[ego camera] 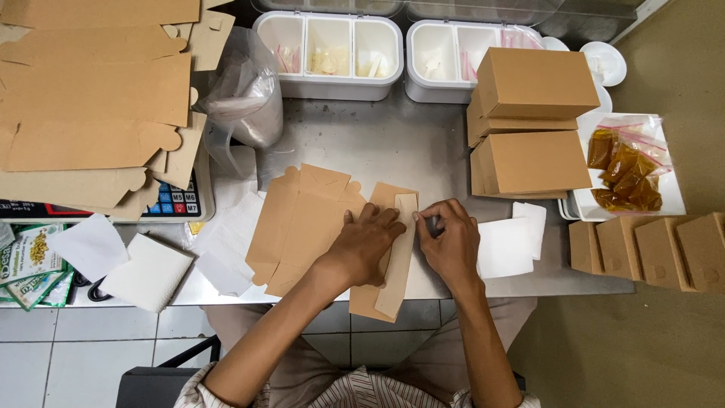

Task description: The person assembles flat cardboard boxes by folding along pre-scored lines and applying adhesive strips to secure the flaps. The person handles multiple box blanks, folds them into shape, and stacks the finished boxes on the right side of the table.

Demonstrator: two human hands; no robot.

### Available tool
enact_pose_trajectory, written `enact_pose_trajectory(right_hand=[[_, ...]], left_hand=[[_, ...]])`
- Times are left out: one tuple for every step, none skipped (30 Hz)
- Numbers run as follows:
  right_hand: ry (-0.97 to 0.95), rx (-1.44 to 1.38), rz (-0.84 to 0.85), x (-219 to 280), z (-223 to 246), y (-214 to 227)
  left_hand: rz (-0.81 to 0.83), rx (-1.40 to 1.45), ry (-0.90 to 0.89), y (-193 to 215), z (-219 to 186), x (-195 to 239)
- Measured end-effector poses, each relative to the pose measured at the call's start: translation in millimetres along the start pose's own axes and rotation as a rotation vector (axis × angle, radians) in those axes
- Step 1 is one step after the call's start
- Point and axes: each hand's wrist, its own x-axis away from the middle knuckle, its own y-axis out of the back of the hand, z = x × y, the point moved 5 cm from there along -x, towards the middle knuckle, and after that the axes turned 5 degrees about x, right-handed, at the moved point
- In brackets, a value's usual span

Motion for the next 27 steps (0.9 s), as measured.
enact_pose_trajectory(right_hand=[[0.000, 0.000, -0.002, -0.4, 1.7, 0.9], [-0.011, 0.006, 0.004, -1.0, 2.7, 1.6], [-0.021, 0.012, 0.011, -1.5, 3.7, 2.4], [-0.021, 0.013, 0.008, -1.5, 4.7, 2.4], [-0.027, 0.020, 0.011, -1.2, 5.4, 2.1], [-0.033, 0.028, 0.014, -0.6, 5.7, 2.4], [-0.033, 0.029, 0.011, -0.9, 7.4, 3.3], [-0.040, 0.031, 0.030, 0.1, 8.3, 2.9], [-0.047, 0.032, 0.050, 1.2, 9.3, 2.7], [-0.048, 0.032, 0.045, 4.4, 11.1, 4.0], [-0.043, 0.018, 0.061, 7.6, 13.3, 4.4], [-0.036, 0.005, 0.078, 10.1, 15.9, 4.7], [-0.037, 0.006, 0.073, 14.4, 15.6, 4.0], [-0.019, -0.001, 0.093, 19.6, 15.6, 2.3], [-0.002, -0.007, 0.114, 24.6, 15.3, 0.3], [-0.003, -0.006, 0.115, 32.0, 16.5, 3.2], [0.009, -0.043, 0.131, 39.2, 18.2, 5.3], [0.019, -0.081, 0.145, 47.0, 19.9, 7.0], [0.016, -0.081, 0.145, 54.4, 23.5, 11.5], [0.014, -0.105, 0.155, 60.8, 26.9, 16.7], [0.013, -0.129, 0.164, 67.2, 30.4, 22.0], [0.014, -0.126, 0.164, 72.2, 28.5, 22.6], [0.017, -0.145, 0.166, 77.2, 26.8, 23.4], [0.018, -0.166, 0.163, 82.0, 25.7, 23.6], [0.016, -0.165, 0.159, 83.0, 25.9, 24.9], [0.032, -0.167, 0.162, 84.3, 26.8, 25.6], [0.048, -0.170, 0.165, 85.6, 27.4, 26.4]], left_hand=[[-0.001, -0.002, -0.001, -0.7, 0.4, 0.0], [-0.001, -0.001, 0.002, -1.3, 0.6, -0.2], [-0.002, 0.000, 0.005, -2.1, 0.9, -0.3], [-0.003, -0.002, 0.004, -2.2, 1.7, -0.8], [0.000, -0.001, 0.003, -2.8, 2.4, -1.2], [0.003, -0.001, 0.002, -3.6, 2.6, -1.7], [0.001, -0.002, 0.000, -1.7, 2.7, -0.5], [0.000, 0.011, 0.000, -0.9, 2.9, 0.9], [-0.002, 0.024, 0.001, -0.1, 2.9, 2.5], [-0.002, 0.019, -0.002, -1.3, 3.4, 2.5], [-0.008, 0.032, -0.003, -2.0, 4.0, 2.6], [-0.016, 0.045, -0.004, -2.2, 4.9, 2.4], [-0.017, 0.042, -0.007, -1.8, 5.6, 2.2], [-0.018, 0.035, -0.005, -2.8, 6.1, 2.1], [-0.018, 0.028, -0.003, -4.0, 7.0, 1.7], [-0.017, 0.030, -0.004, -5.0, 7.4, 1.5], [-0.020, 0.035, -0.002, -5.9, 8.0, 0.9], [-0.022, 0.038, 0.000, -6.9, 8.8, 0.3], [-0.019, 0.038, -0.002, -6.0, 8.1, 2.7], [-0.026, 0.044, -0.006, -3.6, 6.6, 4.1], [-0.034, 0.051, -0.010, -1.2, 4.9, 5.6], [-0.036, 0.053, -0.012, -1.9, 5.9, 7.5], [-0.043, 0.087, -0.011, -2.2, 6.8, 9.4], [-0.048, 0.116, -0.011, -1.4, 8.3, 11.1], [-0.048, 0.113, -0.016, 0.3, 6.4, 14.3], [-0.050, 0.132, -0.008, 2.0, 5.0, 17.3], [-0.052, 0.150, 0.000, 3.7, 3.6, 20.1]])
